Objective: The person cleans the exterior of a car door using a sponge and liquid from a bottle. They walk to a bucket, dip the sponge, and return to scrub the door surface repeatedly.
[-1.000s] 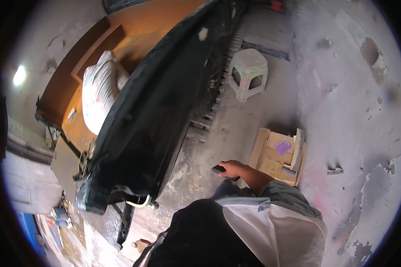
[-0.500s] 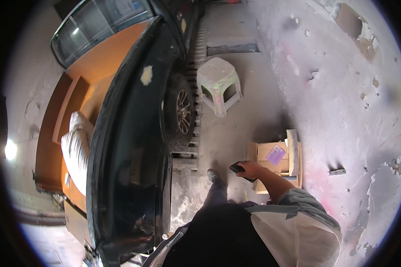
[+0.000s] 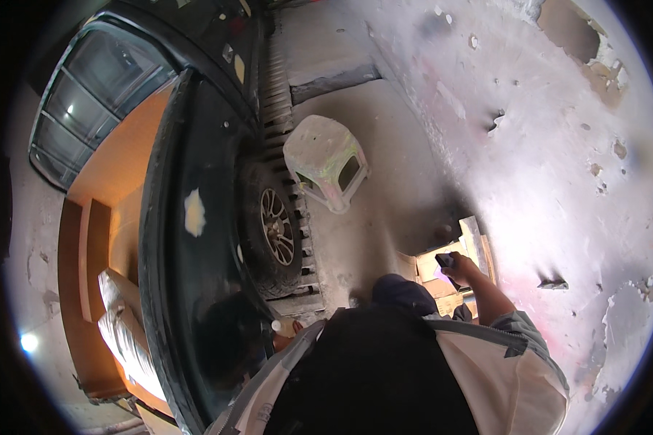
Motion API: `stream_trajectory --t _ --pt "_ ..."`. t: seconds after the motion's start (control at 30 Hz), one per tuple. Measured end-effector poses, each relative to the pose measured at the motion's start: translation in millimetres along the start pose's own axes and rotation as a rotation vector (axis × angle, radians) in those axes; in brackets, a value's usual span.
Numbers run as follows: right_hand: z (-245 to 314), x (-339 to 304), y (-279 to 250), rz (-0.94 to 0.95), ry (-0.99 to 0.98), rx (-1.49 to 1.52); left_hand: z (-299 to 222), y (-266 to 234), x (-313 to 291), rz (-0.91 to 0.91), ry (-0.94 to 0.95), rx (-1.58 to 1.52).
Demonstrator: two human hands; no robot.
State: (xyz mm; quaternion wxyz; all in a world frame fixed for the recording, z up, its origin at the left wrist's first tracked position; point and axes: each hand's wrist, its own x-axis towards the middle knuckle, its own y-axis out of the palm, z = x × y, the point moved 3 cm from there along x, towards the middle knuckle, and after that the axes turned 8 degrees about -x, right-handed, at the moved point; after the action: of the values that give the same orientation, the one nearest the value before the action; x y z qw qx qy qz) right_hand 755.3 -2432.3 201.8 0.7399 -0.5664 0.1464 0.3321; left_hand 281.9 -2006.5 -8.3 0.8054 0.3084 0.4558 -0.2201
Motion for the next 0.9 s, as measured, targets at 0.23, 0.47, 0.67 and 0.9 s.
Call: stream_trajectory --t 0.23,0.47,0.67,0.9 --pt "3.4 108.8 -30.2 -0.033 0.03 0.109 48.8 194.7 79.2 -0.117 0.136 0.191" --pt "5.1 250.8 -120.7 -0.128 0.018 0.086 141.1 368.9 129.4 -0.119 0.268 0.219" --pt "11.6 354.4 -248.5 -0.146 -0.007 0.161 217.1 482.6 177.9 0.021 0.326 0.346" --pt "51.3 408.4 -302.3 -0.01 0.11 1.067 323.2 606.1 216.1 0.148 0.345 0.639"
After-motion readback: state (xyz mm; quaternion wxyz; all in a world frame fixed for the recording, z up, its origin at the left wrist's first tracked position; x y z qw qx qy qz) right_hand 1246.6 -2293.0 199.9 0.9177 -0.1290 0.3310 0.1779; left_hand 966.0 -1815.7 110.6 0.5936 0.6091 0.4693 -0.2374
